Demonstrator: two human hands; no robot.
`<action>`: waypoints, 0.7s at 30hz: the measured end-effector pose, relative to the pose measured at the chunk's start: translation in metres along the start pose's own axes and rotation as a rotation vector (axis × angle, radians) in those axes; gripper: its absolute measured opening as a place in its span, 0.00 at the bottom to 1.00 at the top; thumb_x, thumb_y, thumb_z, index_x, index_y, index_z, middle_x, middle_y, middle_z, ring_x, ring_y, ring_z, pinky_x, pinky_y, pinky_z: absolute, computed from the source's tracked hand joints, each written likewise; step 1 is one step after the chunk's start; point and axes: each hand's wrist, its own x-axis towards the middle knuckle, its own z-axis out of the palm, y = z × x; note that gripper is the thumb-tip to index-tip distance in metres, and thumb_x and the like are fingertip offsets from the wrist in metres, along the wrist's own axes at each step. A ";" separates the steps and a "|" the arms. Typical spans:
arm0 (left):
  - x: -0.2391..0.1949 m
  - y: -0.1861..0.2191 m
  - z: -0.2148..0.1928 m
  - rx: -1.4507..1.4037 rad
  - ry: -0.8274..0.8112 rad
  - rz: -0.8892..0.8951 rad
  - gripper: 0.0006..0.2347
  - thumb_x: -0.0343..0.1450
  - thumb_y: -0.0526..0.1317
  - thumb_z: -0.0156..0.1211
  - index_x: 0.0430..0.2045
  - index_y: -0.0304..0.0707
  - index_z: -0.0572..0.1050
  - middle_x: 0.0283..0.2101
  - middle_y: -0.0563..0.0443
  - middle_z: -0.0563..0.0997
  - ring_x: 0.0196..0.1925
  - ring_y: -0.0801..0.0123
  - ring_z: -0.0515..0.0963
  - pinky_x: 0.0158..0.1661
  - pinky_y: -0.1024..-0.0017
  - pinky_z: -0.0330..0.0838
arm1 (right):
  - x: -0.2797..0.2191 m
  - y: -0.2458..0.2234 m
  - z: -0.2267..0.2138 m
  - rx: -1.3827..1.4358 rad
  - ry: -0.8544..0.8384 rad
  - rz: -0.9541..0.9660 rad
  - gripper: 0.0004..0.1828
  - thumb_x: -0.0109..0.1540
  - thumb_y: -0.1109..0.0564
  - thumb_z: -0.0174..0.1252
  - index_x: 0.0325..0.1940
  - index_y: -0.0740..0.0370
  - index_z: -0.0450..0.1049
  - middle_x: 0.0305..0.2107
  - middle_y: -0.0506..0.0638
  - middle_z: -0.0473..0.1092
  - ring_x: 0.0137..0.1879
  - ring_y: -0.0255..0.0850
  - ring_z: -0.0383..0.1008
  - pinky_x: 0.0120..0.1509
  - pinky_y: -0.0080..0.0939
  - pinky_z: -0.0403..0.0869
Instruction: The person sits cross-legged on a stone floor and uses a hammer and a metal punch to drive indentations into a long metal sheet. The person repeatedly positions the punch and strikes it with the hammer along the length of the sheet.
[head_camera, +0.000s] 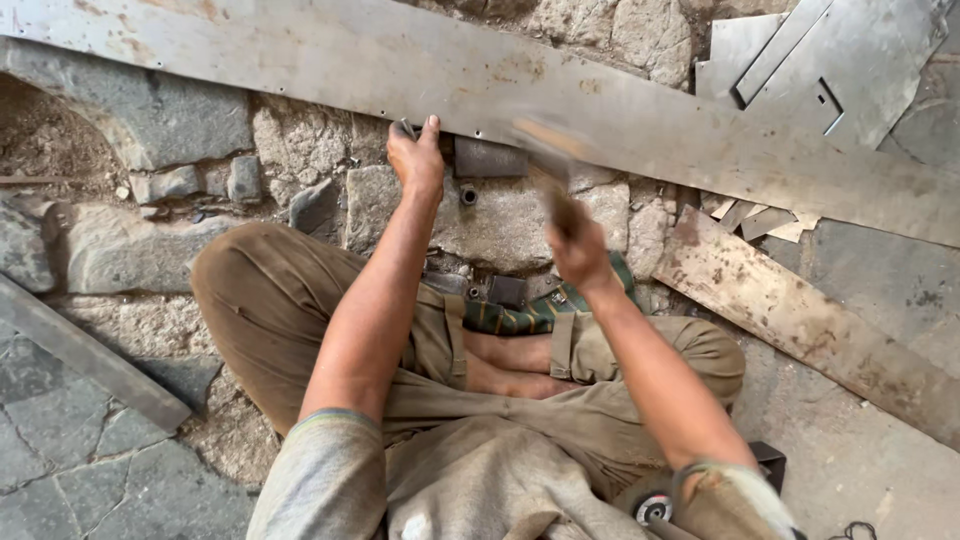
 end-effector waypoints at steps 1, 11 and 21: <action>0.001 0.001 0.002 0.009 -0.001 0.004 0.24 0.69 0.41 0.70 0.52 0.19 0.69 0.53 0.27 0.77 0.55 0.46 0.78 0.56 0.58 0.71 | 0.005 0.015 0.010 -0.092 -0.160 0.030 0.23 0.73 0.39 0.48 0.51 0.62 0.66 0.19 0.50 0.70 0.21 0.34 0.71 0.23 0.40 0.75; 0.009 -0.024 0.014 -0.193 -0.034 0.083 0.18 0.69 0.38 0.69 0.46 0.22 0.72 0.47 0.34 0.81 0.48 0.52 0.81 0.51 0.58 0.74 | -0.007 0.056 0.049 0.208 0.041 -0.147 0.31 0.73 0.31 0.44 0.49 0.64 0.65 0.21 0.47 0.66 0.21 0.38 0.67 0.21 0.42 0.74; 0.032 -0.007 -0.006 -0.094 -0.011 -0.030 0.28 0.70 0.39 0.68 0.59 0.20 0.61 0.59 0.29 0.71 0.59 0.47 0.73 0.59 0.54 0.67 | -0.006 0.066 0.044 -0.086 -0.005 0.028 0.33 0.71 0.31 0.43 0.50 0.66 0.66 0.15 0.51 0.66 0.19 0.41 0.72 0.20 0.44 0.72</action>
